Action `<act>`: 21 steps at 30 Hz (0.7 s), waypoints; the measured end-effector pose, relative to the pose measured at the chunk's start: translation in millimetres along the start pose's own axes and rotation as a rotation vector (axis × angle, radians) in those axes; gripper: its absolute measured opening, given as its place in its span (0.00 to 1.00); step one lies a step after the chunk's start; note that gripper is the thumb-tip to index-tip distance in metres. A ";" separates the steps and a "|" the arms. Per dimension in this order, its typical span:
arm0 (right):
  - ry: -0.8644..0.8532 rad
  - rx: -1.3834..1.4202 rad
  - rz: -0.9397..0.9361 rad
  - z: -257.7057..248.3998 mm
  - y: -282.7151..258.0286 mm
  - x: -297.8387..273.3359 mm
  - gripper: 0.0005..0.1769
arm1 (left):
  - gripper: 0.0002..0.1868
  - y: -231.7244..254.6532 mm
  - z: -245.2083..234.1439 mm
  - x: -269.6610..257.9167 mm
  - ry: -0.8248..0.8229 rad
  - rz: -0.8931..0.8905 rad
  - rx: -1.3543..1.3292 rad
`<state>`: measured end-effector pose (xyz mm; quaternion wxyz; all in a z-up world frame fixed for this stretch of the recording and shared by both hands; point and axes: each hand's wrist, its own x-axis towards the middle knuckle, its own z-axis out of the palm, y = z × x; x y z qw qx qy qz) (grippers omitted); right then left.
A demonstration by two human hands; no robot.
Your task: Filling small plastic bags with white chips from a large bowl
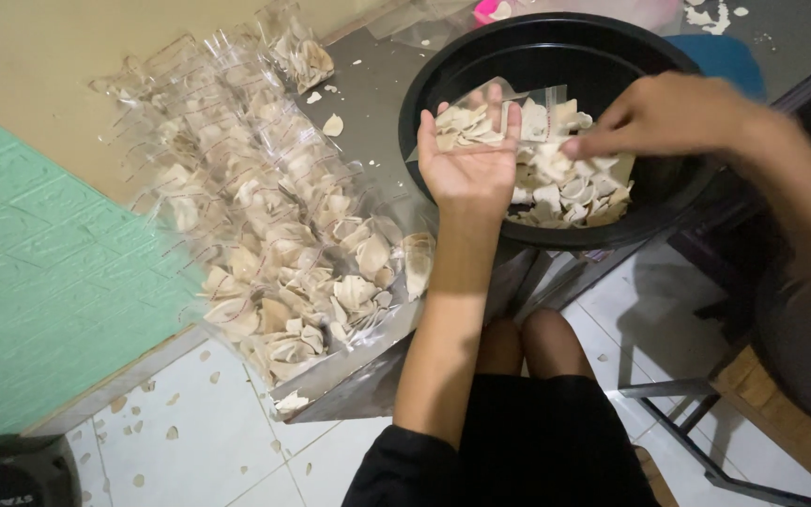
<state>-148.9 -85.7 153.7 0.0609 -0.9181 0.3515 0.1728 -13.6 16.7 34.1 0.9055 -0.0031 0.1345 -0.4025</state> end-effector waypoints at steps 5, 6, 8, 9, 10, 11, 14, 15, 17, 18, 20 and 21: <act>0.091 0.017 0.047 -23.4 37.2 -0.4 0.41 | 0.18 1.0 -9.0 11.4 0.010 0.000 -0.003; 0.135 0.054 0.019 -27.4 46.2 2.1 0.39 | 0.20 0.9 -7.4 9.3 0.023 -0.007 0.006; 0.218 0.069 -0.070 -21.3 68.9 17.0 0.37 | 0.16 -0.9 -5.1 5.4 0.022 0.014 0.037; 0.303 0.086 -0.158 -18.1 80.2 24.3 0.39 | 0.12 -1.7 -3.9 3.4 0.019 0.035 0.069; 0.302 0.086 -0.158 -19.8 80.7 29.2 0.39 | 0.12 -1.9 -4.4 3.9 0.020 0.035 0.069; 0.266 0.156 -0.322 -21.5 81.1 33.9 0.37 | 0.13 -2.0 -4.8 4.1 0.038 0.040 0.072; 0.231 0.203 -0.470 -30.0 54.1 28.4 0.44 | 0.15 -2.8 -14.0 14.7 0.005 0.039 0.080; 0.225 0.174 -0.450 -32.7 40.1 23.2 0.46 | 0.16 -2.7 -19.0 19.7 -0.042 0.031 0.085; 0.178 0.097 -0.372 -33.9 20.9 27.1 0.44 | 0.15 -5.7 -16.8 20.6 -0.014 0.049 0.109; 0.136 0.021 -0.287 -35.7 10.8 29.5 0.46 | 0.15 -7.1 -14.7 22.4 0.010 0.061 0.130; 0.117 -0.082 -0.187 -45.4 -27.4 1.4 0.45 | 0.14 -9.3 -19.0 23.8 -0.023 0.034 0.107; 0.099 -0.177 -0.083 -50.3 -46.6 -12.8 0.47 | 0.14 -10.3 -21.0 24.4 -0.052 0.002 0.085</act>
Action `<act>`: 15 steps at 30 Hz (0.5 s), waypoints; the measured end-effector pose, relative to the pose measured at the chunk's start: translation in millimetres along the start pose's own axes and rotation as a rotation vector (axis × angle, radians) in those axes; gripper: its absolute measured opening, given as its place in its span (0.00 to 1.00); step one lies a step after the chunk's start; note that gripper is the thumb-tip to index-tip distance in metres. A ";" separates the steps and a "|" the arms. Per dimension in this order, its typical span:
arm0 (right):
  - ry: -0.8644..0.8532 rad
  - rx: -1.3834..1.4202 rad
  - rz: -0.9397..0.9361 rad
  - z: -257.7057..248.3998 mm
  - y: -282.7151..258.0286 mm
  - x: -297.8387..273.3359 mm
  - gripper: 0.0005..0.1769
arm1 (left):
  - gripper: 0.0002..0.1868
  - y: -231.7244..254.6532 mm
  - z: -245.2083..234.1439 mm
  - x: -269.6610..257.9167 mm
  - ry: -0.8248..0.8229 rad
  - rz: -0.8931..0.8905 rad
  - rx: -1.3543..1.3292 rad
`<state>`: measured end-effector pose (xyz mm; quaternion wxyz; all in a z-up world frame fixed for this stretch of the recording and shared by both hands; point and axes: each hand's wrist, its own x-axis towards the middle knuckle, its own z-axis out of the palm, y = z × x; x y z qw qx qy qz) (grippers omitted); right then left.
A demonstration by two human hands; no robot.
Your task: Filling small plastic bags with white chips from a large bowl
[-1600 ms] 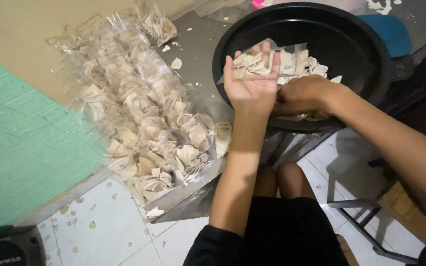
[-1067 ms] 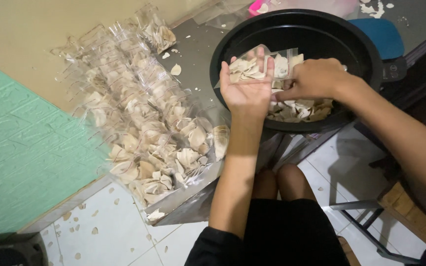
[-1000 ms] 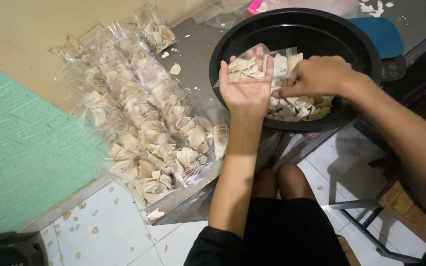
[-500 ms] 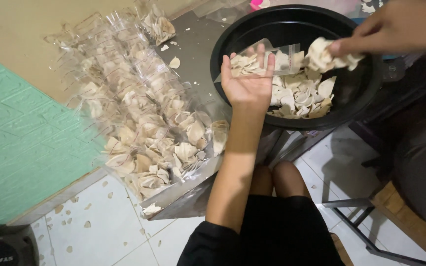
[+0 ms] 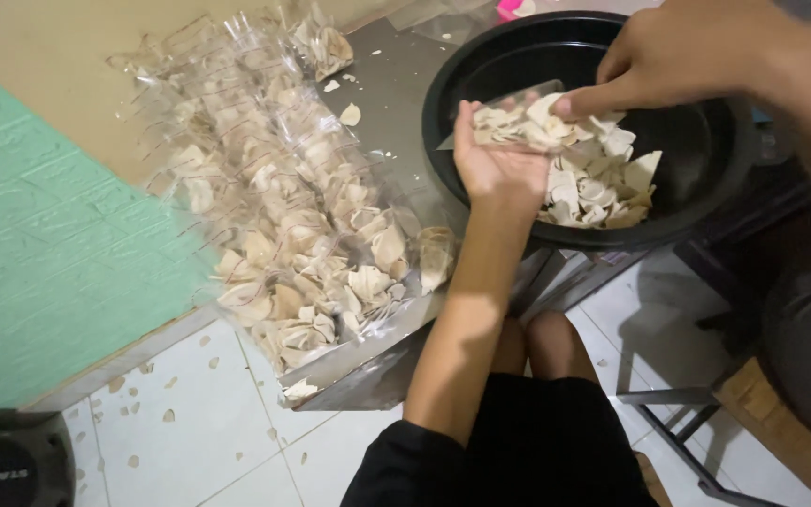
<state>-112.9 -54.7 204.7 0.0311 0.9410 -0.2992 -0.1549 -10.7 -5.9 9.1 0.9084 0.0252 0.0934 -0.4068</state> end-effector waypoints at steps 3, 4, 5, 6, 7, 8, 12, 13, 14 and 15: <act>0.038 -0.182 0.060 -5.5 -21.6 0.0 0.44 | 0.34 -5.8 -29.1 36.8 -0.137 -0.130 -0.120; 0.041 -0.187 0.053 -4.4 -21.4 3.1 0.44 | 0.34 -4.2 -23.3 31.8 -0.140 -0.123 -0.124; 0.080 -0.197 0.036 -2.3 -20.4 5.6 0.39 | 0.32 -3.6 -18.3 26.1 -0.074 -0.095 -0.091; 0.119 -0.207 0.019 -0.2 -19.0 8.4 0.34 | 0.31 -3.4 -13.5 20.7 -0.008 -0.068 -0.057; 0.118 -0.211 0.018 5.1 -12.3 9.0 0.34 | 0.31 -1.7 -8.9 15.5 -0.008 -0.067 -0.061; 0.227 -0.267 -0.003 10.4 -5.2 9.5 0.25 | 0.25 -0.2 -4.4 10.3 0.008 -0.084 -0.091; 0.673 -0.362 -0.214 34.0 37.0 12.2 0.21 | 0.16 -0.2 1.9 4.4 -0.019 -0.074 -0.157; 0.673 -0.365 -0.214 33.7 37.0 8.5 0.21 | 0.16 -0.8 -0.3 5.8 -0.020 -0.075 -0.161; 0.610 -0.342 -0.169 33.4 37.2 4.5 0.19 | 0.17 -1.7 -2.5 7.0 -0.065 -0.074 -0.162; 0.550 -0.316 -0.123 33.6 36.9 0.7 0.18 | 0.18 -1.7 -4.8 8.1 -0.110 -0.072 -0.160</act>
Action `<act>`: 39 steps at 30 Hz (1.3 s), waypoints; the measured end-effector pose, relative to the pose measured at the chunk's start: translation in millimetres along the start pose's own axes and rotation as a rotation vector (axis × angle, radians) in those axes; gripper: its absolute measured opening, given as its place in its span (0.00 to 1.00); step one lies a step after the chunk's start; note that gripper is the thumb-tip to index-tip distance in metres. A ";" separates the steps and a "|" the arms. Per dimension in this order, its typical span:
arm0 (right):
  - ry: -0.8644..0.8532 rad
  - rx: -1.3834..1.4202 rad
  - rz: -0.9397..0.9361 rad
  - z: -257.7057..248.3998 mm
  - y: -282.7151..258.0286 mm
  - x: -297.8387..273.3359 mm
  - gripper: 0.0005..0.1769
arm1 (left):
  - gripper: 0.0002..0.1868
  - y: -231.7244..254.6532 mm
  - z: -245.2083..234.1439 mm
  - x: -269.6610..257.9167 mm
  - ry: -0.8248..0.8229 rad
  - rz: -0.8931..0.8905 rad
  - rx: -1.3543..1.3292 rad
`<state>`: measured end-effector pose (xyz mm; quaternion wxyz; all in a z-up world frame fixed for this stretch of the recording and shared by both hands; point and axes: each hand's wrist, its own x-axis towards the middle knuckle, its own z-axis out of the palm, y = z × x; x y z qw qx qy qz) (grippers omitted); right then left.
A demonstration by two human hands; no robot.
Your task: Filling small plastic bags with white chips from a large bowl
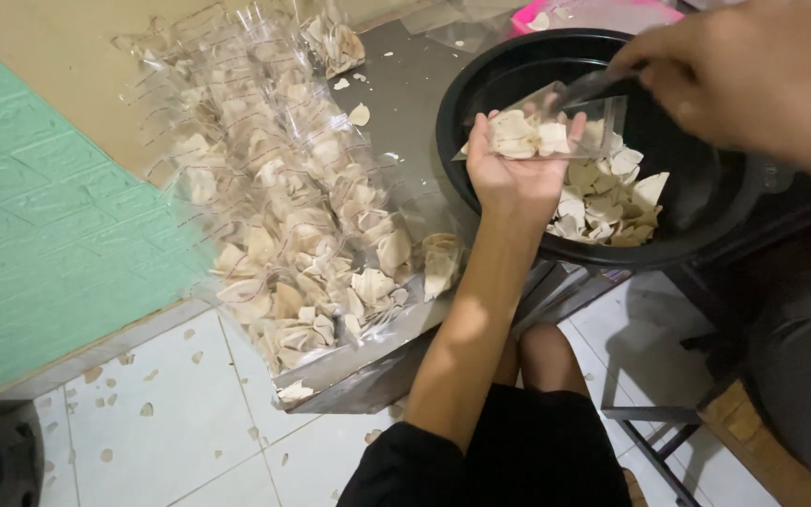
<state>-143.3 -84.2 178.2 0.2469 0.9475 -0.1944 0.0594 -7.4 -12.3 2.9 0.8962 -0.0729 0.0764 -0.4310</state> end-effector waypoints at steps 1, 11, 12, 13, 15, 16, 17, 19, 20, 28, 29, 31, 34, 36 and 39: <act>0.001 -0.001 -0.001 -8.6 -9.0 -2.1 0.18 | 0.18 -0.5 0.2 0.0 -0.001 0.000 -0.001; 0.134 0.231 -0.125 2.6 -46.6 -10.2 0.23 | 0.27 3.4 -20.9 16.7 -0.206 -0.033 0.015; 0.039 0.250 -0.105 5.6 -45.5 -13.4 0.26 | 0.26 2.9 -27.7 23.6 -0.082 -0.023 0.016; 0.037 0.251 -0.102 -2.3 -40.2 -13.3 0.26 | 0.26 3.6 -11.2 9.9 -0.080 -0.027 0.017; 0.027 0.268 0.038 -17.9 -29.3 -13.4 0.31 | 0.20 4.6 21.9 -17.2 0.193 0.007 -0.012; 0.023 0.270 0.043 10.0 -7.7 -11.1 0.31 | 0.20 5.4 10.7 -10.3 0.198 0.003 -0.009; 0.171 0.113 0.088 37.9 13.9 -9.2 0.06 | 0.19 6.0 -0.3 -3.6 0.075 0.005 -0.021; 0.317 -0.043 0.146 64.9 30.2 -2.8 0.20 | 0.19 7.3 -11.1 4.6 -0.047 0.001 -0.027; 0.167 -0.009 0.215 64.2 26.0 2.2 0.10 | 0.18 6.9 -11.1 7.0 0.001 0.020 -0.028; -0.563 0.110 0.186 150.9 -27.8 48.4 0.15 | 0.19 8.0 -10.4 5.1 0.056 0.029 0.042; -0.384 0.074 0.136 199.5 -22.5 57.6 0.13 | 0.22 8.4 -20.3 11.7 0.008 0.033 0.032; -0.211 0.041 0.094 244.5 -22.6 62.1 0.15 | 0.32 9.5 -31.4 17.4 -0.032 0.034 0.021; -0.225 0.130 0.071 218.3 -32.1 52.5 0.17 | 0.26 9.3 -26.8 14.4 -0.057 0.028 0.026; -0.390 0.300 -0.021 187.6 -36.9 42.7 0.26 | 0.22 8.1 -20.6 10.2 -0.041 0.022 0.013; -0.452 0.296 -0.063 175.3 -39.5 40.3 0.29 | 0.23 10.1 -24.7 12.7 -0.065 0.009 0.020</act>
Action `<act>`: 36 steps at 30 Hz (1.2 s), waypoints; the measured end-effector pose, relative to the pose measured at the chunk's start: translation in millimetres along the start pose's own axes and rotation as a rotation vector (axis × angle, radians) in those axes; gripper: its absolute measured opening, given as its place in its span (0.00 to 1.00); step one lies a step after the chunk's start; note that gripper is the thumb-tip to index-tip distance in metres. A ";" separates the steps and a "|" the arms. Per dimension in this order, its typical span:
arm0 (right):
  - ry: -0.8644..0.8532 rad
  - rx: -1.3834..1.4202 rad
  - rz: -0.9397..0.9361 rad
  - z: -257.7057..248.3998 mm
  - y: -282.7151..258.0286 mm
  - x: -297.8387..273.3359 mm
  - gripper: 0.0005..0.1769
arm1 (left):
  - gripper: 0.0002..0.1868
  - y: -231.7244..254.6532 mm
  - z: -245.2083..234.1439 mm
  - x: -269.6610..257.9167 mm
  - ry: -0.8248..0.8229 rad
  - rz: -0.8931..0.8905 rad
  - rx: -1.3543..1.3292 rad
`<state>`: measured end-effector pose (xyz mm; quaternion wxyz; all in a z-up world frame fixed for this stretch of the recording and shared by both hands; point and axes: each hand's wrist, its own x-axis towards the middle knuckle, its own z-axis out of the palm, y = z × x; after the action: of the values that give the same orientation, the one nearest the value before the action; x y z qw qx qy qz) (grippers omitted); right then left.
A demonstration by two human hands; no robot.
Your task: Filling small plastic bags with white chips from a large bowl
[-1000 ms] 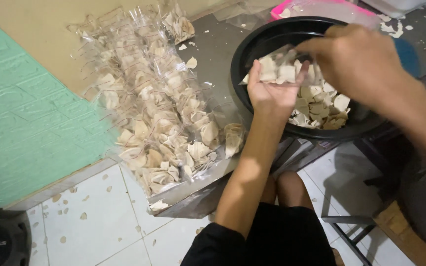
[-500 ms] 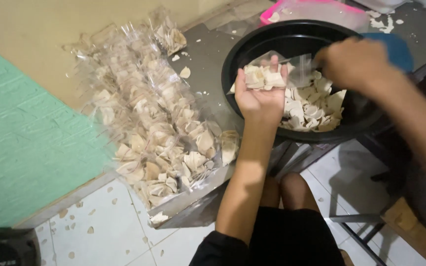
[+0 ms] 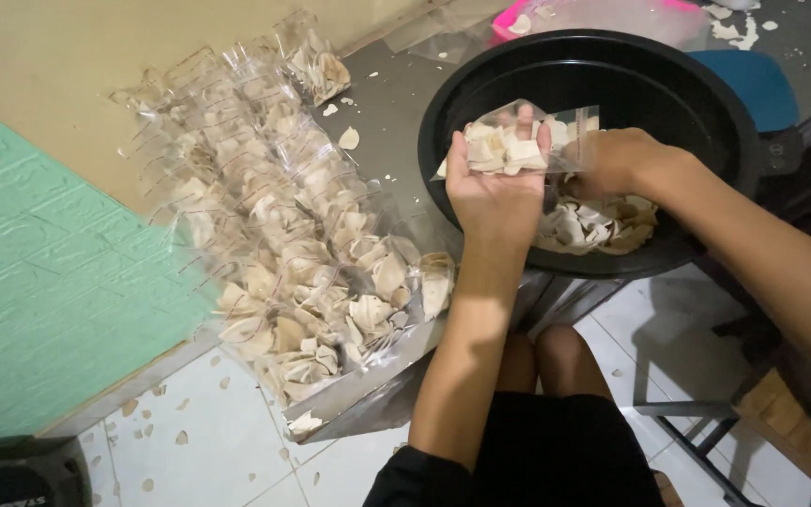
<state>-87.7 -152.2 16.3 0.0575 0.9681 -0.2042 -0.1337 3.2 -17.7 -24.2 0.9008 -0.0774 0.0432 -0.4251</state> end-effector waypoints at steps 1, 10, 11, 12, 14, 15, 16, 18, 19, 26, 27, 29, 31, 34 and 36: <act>-0.001 0.000 0.000 -7.8 -5.1 -5.9 0.29 | 0.23 -0.2 0.3 -0.3 0.000 0.001 -0.001; 0.025 -0.049 0.008 -37.6 -36.8 -28.2 0.41 | 0.21 -1.0 8.8 -7.6 0.034 -0.002 0.044; 0.081 -0.042 0.009 -31.9 -37.5 -25.3 0.41 | 0.19 -0.8 9.1 -6.7 0.039 0.009 0.054; 0.136 -0.036 0.011 -26.2 -38.5 -22.5 0.41 | 0.18 -0.6 9.5 -6.0 0.044 0.020 0.064; 0.192 -0.028 0.009 -20.5 -40.5 -19.0 0.41 | 0.19 0.1 -2.0 3.9 0.023 0.020 0.070; 0.250 -0.025 0.008 -18.5 -41.3 -16.7 0.41 | 0.21 0.7 -7.0 9.4 -0.003 0.019 0.074; 0.251 -0.024 0.007 -19.3 -35.6 -18.2 0.41 | 0.21 1.9 -6.2 6.6 -0.003 0.021 0.075; 0.238 -0.119 -0.054 -23.8 -22.7 -20.2 0.33 | 0.20 3.6 -2.7 3.0 0.016 0.012 0.063; 0.237 -0.120 -0.051 -32.1 -24.0 -26.5 0.33 | 0.20 3.4 0.7 0.3 0.016 0.009 0.063; 0.215 -0.027 -0.043 -32.6 -12.9 -42.8 0.37 | 0.22 3.2 -4.8 7.9 0.005 0.023 0.080; 0.252 -0.153 -0.011 -23.7 -8.1 -39.1 0.37 | 0.23 2.9 -5.1 5.8 0.013 0.026 0.078; 0.333 -0.288 0.016 36.4 25.0 1.3 0.29 | 0.22 3.0 -1.4 1.8 0.019 0.024 0.075; 0.414 -0.425 0.047 69.3 40.1 24.4 0.21 | 0.21 2.1 2.0 -1.3 0.023 0.018 0.072; 0.278 -0.343 0.031 56.6 20.0 13.2 0.24 | 0.20 2.3 5.3 -5.4 0.043 0.030 0.057; 0.167 -0.263 -0.058 19.1 -9.6 -23.2 0.30 | 0.20 1.6 7.4 -6.1 0.039 0.038 0.083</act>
<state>-109.9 -135.0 1.9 0.1968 0.9654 -0.1512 -0.0801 1.6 -11.2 -17.2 0.9101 -0.0308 0.0447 -0.4109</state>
